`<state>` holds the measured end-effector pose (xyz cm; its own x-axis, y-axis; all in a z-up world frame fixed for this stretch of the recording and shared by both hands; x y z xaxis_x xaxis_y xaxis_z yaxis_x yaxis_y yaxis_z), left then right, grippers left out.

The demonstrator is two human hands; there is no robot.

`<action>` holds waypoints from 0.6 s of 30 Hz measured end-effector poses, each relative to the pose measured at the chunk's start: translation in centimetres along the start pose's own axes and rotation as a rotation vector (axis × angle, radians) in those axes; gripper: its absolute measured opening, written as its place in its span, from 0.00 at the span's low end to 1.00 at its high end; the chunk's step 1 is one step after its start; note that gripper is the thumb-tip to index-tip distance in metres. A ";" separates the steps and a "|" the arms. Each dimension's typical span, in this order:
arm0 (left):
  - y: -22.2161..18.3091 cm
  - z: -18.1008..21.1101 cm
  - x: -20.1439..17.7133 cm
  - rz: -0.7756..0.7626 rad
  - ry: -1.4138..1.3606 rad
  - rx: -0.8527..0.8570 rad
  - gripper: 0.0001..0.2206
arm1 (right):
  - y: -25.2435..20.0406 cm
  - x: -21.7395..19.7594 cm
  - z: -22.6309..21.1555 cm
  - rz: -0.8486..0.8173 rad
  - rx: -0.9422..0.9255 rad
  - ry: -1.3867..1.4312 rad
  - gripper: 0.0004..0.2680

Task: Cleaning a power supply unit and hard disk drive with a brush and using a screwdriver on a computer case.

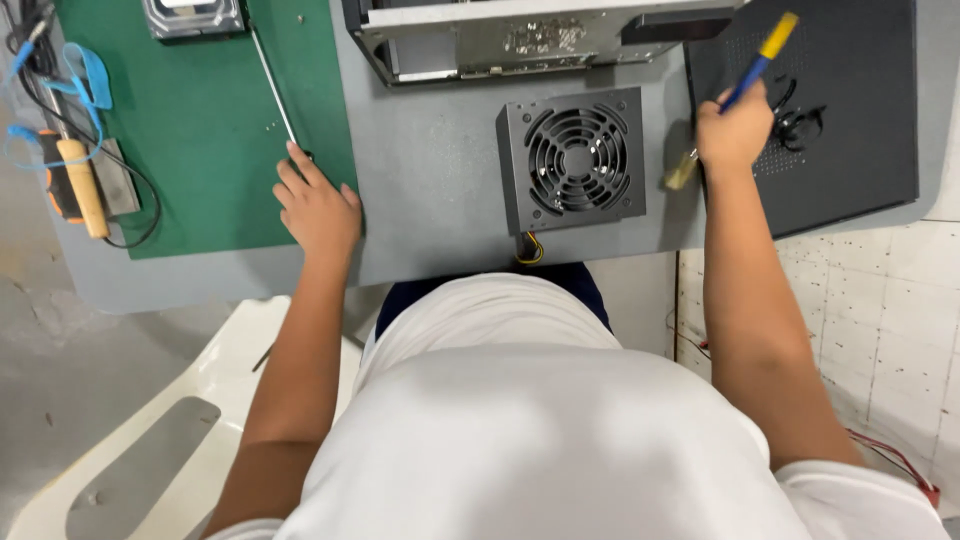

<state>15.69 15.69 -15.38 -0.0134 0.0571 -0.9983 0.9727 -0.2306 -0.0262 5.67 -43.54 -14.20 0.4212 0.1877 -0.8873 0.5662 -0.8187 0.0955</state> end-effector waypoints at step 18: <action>-3.9 23.8 -8.0 0.104 -0.461 1.072 0.42 | -20.4 -11.0 -18.5 -0.411 -0.552 0.611 0.08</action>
<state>6.47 -6.99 -8.51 -0.2418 -0.3168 -0.9171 0.2837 -0.9270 0.2454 2.61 -18.85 1.97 0.3239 0.7892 -0.5218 0.9460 -0.2782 0.1664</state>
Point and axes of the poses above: each hand's wrist, its own y-axis towards the middle knuckle, its own x-axis out of the palm, z = x × y, the point moved 8 cm from there along y, towards the middle knuckle, and after that the axes turned 15 degrees about x, right-handed, at the moved point
